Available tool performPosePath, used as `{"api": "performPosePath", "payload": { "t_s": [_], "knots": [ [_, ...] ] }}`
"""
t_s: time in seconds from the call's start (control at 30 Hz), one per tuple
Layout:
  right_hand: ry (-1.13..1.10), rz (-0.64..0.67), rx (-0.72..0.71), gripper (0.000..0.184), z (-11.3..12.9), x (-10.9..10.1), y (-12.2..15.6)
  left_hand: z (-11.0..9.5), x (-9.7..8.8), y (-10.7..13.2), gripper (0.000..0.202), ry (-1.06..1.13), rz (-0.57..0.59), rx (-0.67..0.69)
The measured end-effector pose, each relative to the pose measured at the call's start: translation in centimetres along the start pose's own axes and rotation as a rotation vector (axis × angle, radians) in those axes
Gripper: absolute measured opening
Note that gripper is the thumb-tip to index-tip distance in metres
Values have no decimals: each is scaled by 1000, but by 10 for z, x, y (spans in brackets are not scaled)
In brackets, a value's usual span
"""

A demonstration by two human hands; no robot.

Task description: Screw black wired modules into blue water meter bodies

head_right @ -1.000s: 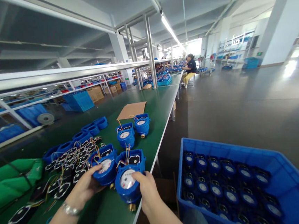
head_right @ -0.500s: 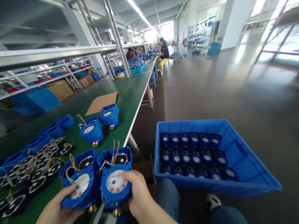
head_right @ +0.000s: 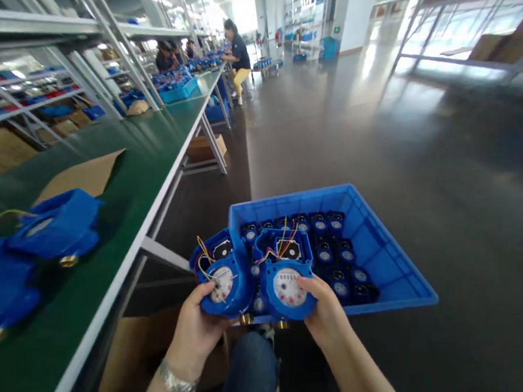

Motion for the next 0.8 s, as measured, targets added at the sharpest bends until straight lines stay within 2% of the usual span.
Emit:
{"api": "performPosePath", "payload": {
  "t_s": [0.07, 0.17, 0.27, 0.37, 0.47, 0.6, 0.7, 0.8],
  "knots": [
    [11, -29, 39, 62, -3, -30, -41, 27, -12, -50, 27, -45, -41, -72],
    [25, -77, 108, 53, -22, -72, -110, 66, -43, -126, 35, -116, -138, -164],
    [54, -106, 186, 46, -51, -106, -182, 97, -77, -198, 33, -155, -223, -240],
    [94, -127, 263, 38, -86, -132, -251, 117, -107, -265, 27, -182, -291, -261],
    [125, -144, 311, 29, -118, -148, -312, 128, -129, -326, 24, -205, -327, -237],
    [136, -161, 310, 30, -149, -155, -381, 138, -148, -394, 19, -226, -344, -198],
    [138, -155, 301, 32, -163, -156, -420, 143, -158, -431, 21, -230, -361, -201],
    [150, -128, 303, 32, -175, -158, -446, 142, -168, -457, 24, -217, -381, -188]
  ]
}}
Point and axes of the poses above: each hand's wrist, its own y-axis away from the middle knuckle, its own x-axis out of the palm, z = x × y, the point moved 7 cm from there along -y, towards the middle knuckle, and after that the axes turned 2 degrees about z, right-handed, at the moved point
